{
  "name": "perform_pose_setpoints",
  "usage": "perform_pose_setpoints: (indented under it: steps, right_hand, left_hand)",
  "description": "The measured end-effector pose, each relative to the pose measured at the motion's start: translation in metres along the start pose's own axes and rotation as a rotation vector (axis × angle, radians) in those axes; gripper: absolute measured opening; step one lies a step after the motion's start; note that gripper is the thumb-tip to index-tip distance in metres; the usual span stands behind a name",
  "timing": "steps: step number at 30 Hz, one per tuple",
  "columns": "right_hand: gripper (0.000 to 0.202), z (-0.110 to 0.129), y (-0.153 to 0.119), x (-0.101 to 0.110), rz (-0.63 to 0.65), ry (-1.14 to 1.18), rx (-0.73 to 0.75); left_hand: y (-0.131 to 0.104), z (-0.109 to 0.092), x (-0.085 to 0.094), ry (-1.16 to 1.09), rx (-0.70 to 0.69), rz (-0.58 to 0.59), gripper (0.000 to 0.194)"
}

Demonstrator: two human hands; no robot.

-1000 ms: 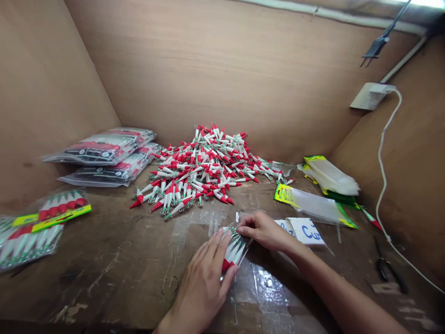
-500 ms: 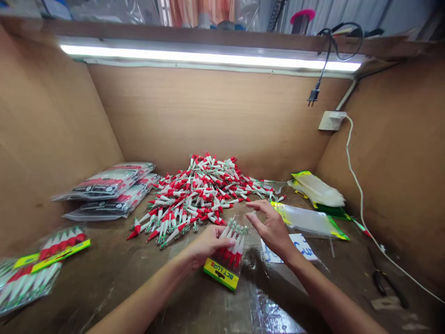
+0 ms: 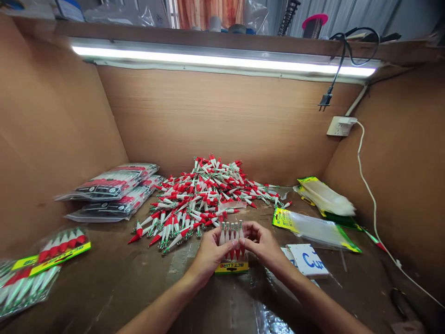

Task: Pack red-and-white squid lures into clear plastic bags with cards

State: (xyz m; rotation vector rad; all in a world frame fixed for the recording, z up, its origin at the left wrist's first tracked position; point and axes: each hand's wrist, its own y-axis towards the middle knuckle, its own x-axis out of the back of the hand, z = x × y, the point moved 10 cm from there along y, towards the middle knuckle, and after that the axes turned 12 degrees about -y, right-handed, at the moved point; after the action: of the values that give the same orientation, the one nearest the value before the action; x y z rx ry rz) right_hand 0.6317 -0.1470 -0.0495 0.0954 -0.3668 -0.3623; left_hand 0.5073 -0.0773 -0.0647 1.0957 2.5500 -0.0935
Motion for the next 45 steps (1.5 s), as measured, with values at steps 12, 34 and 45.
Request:
perform_pose_setpoints:
  steps: [12, 34, 45]
  right_hand:
    - [0.007, 0.016, -0.009, 0.004, -0.095, -0.305, 0.121]
    - [0.048, 0.027, 0.0, 0.03, -0.07, 0.132, 0.07]
    - [0.038, 0.016, -0.001, 0.017, 0.111, 0.034, -0.037]
  left_hand:
    - [0.002, -0.007, -0.004, 0.148, -0.091, 0.034, 0.037]
    - [-0.004, 0.002, -0.004, 0.094, 0.028, 0.036, 0.044]
    - [-0.006, 0.007, -0.012, -0.046, 0.137, 0.053, 0.047]
